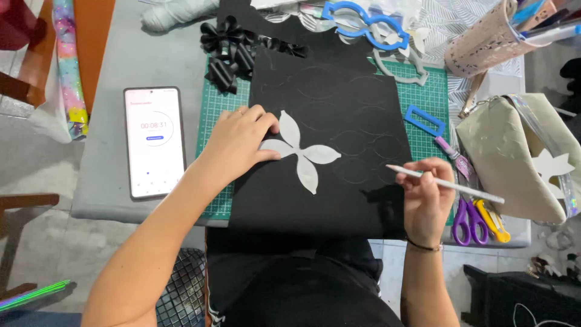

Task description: Tracing a flower-shaped template onto black material using a white marking pen

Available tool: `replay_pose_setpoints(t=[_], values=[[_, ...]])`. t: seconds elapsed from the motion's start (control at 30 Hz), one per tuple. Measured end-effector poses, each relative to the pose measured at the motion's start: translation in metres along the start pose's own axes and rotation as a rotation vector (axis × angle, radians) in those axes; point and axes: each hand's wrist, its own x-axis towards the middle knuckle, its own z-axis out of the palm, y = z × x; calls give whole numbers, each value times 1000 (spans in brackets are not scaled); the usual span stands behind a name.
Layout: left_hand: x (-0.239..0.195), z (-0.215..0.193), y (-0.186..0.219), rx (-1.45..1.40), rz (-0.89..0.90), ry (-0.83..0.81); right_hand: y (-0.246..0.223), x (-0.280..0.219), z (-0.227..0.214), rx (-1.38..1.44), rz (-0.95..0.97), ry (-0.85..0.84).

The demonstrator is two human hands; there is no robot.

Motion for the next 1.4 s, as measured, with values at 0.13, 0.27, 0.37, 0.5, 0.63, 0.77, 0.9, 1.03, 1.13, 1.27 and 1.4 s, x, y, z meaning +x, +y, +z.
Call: replay_pose_setpoints(t=[0.13,0.27,0.37,0.5,0.63,0.77,0.9,1.03,1.13,1.27,1.4], values=[[0,4,9,59,-62,-40,-5,-24,-5,-237,-88,-17],[-5,-6,17,-38,-129,-89,1,-29,-13,-297,-126,6],[-26,-32,39,-315,-228,-73,0,-29,-8,-296,-174,41],[-73,-48,65,-697,-339,15,-1,-31,-5,-343,-243,39],[-132,-11,74,-760,-221,176,-11,-38,5,-397,-232,41],[-167,19,88,-1092,-410,205,-9,-38,5,-395,-238,10],[-178,39,97,-1332,-520,161,-10,-40,8,-405,-251,5],[-176,45,101,-1481,-503,209,-10,-40,8,-416,-245,10],[-176,39,102,-1455,-550,171,-12,-40,12,-414,-260,2],[-164,30,109,-1599,-556,165,-16,-40,13,-443,-295,-22],[-164,31,111,-1677,-601,210,-14,-40,14,-421,-292,-20]])
